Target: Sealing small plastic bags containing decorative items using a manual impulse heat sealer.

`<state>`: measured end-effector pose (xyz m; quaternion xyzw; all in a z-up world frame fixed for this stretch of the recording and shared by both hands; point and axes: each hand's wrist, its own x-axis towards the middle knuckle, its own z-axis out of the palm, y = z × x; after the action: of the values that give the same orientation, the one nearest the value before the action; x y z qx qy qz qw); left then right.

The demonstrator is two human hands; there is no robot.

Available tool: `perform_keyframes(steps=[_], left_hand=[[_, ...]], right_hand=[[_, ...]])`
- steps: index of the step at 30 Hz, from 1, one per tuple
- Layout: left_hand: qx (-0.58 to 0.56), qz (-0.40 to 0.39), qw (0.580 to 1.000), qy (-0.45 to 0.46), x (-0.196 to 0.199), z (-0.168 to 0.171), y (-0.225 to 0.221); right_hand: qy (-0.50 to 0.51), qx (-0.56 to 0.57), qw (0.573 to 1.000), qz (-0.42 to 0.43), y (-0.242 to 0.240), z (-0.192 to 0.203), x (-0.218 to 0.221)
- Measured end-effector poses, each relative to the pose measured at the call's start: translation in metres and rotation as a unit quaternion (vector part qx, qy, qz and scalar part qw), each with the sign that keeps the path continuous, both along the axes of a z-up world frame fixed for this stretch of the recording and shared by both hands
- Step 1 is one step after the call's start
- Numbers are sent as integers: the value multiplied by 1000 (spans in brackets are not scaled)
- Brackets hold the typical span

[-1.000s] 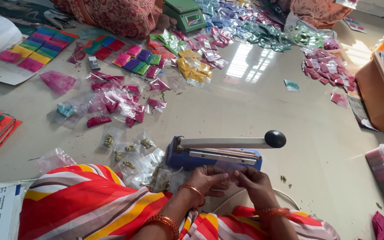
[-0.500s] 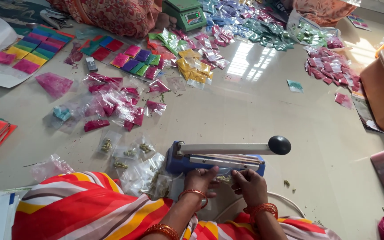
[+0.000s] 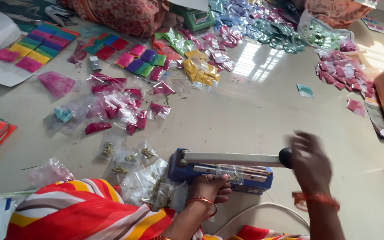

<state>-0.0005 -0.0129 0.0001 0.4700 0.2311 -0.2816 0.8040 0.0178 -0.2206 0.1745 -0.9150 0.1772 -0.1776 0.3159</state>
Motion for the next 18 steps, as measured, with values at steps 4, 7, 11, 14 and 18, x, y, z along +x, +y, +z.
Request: perform_keyframes(steps=[4,7,11,14,18], left_hand=[[-8,6,1000,10,1,6,-2],[-19,5,1000,20,1,4,0],[-10,-2,999,33,-2,8,0],[13,-13,999,33,-3,11,1],[55,-16,998,20,-3,8,6]], right_hand=[[265,-144,953,34,7,-20,50],[325,-270,902,84,18,-42,62],[378,-247,890,56,26,-45,60],[408,-243,878,55,19,-50,63],[404,-235,883,41,22,-46,61]])
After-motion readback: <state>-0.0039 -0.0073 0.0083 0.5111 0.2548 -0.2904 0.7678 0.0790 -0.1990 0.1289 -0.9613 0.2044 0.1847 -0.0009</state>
